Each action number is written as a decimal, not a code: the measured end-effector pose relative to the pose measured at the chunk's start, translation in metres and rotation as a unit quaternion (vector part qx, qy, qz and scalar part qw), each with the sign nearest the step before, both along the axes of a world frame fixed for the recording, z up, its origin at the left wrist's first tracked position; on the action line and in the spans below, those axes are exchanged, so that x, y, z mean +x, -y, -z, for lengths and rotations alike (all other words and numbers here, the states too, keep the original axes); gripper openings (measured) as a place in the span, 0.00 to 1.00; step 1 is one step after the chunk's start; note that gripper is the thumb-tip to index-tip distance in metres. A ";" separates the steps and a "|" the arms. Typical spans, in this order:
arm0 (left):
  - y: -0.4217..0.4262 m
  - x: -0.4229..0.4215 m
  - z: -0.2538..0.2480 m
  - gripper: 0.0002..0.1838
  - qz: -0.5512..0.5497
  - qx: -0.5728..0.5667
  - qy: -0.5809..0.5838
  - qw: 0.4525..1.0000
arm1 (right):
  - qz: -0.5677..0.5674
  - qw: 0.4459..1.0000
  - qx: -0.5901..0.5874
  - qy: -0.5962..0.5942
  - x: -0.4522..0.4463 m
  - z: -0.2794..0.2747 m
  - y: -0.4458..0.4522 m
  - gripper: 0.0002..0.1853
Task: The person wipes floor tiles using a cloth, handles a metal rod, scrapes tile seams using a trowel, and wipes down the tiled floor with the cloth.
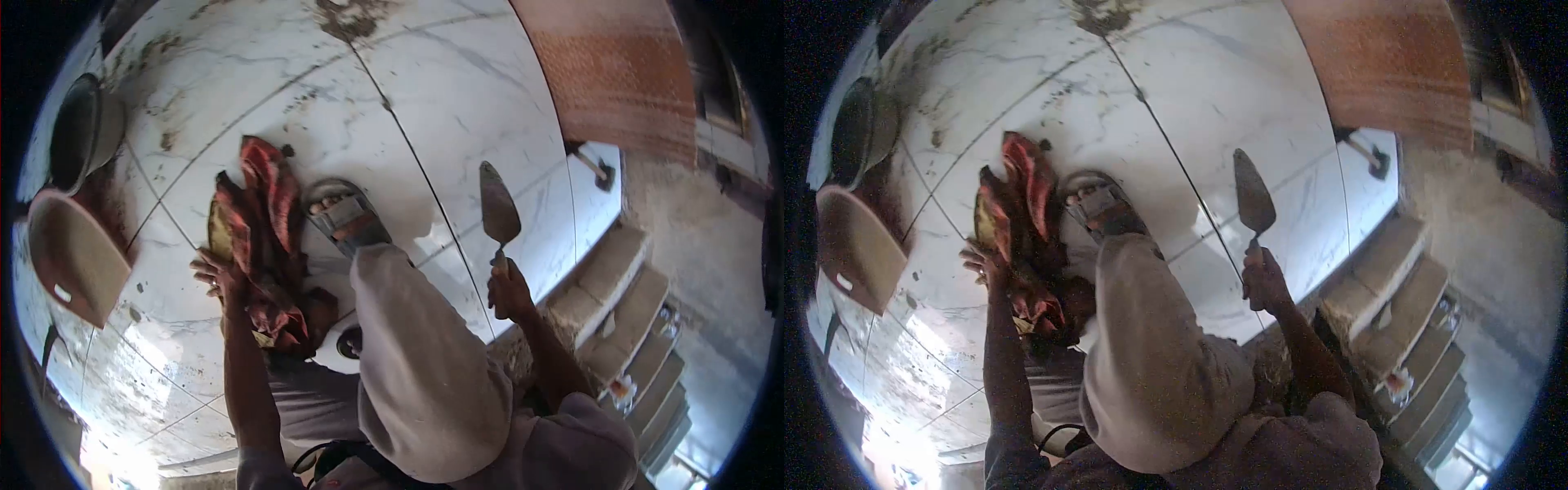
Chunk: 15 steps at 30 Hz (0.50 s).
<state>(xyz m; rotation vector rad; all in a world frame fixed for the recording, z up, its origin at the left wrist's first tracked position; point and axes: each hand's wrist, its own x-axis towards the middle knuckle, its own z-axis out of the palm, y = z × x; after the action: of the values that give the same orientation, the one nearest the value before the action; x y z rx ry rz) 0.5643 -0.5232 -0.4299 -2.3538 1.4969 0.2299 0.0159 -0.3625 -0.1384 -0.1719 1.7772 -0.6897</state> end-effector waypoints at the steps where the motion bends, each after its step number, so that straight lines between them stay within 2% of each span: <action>1: -0.002 0.003 0.004 0.53 0.030 -0.018 0.013 0.999 | -0.029 1.000 -0.009 0.003 0.002 0.014 0.019 0.20; 2: -0.004 0.007 0.008 0.53 0.022 -0.024 0.019 0.999 | -0.054 0.998 -0.016 0.005 0.003 0.027 0.037 0.21; 3: -0.004 -0.002 0.005 0.44 -0.012 -0.150 -0.096 0.984 | -0.063 0.998 -0.022 0.008 0.006 0.034 0.059 0.21; 5: 0.016 -0.034 -0.037 0.42 -0.049 0.093 0.069 0.992 | -0.125 0.992 0.016 -0.030 0.018 0.041 0.101 0.22; 6: 0.020 -0.040 -0.053 0.42 -0.058 0.089 0.070 0.992 | -0.134 0.991 0.011 -0.028 0.025 0.044 0.117 0.22; 8: 0.023 -0.042 -0.066 0.51 -0.110 0.017 -0.137 0.984 | -0.074 0.997 0.025 -0.001 0.036 0.055 0.152 0.22; 9: 0.023 -0.035 -0.067 0.57 -0.103 0.027 -0.173 0.979 | -0.071 0.997 0.012 0.014 0.040 0.063 0.165 0.21; 10: 0.023 -0.032 -0.066 0.57 -0.115 0.021 -0.167 0.979 | -0.083 0.996 0.009 0.020 0.043 0.070 0.179 0.21; 12: 0.023 -0.035 -0.066 0.60 -0.116 0.029 -0.197 0.973 | -0.298 0.941 -0.046 -0.157 0.049 0.077 0.209 0.22; 13: 0.025 -0.041 -0.074 0.59 -0.118 0.011 -0.211 0.970 | -0.397 0.873 -0.144 -0.243 0.052 0.078 0.226 0.23; 14: 0.021 -0.035 -0.063 0.59 -0.105 0.035 -0.185 0.977 | -0.415 0.867 -0.153 -0.230 0.053 0.084 0.247 0.23; 15: 0.019 -0.032 -0.063 0.59 -0.103 0.035 -0.189 0.976 | -0.484 0.789 -0.253 -0.282 0.058 0.092 0.267 0.23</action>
<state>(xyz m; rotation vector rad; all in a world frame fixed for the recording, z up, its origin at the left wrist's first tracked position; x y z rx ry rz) 0.5326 -0.5425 -0.3669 -2.5057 1.3650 0.8090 0.0739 -0.6296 -0.2305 -1.6837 1.6749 -0.3205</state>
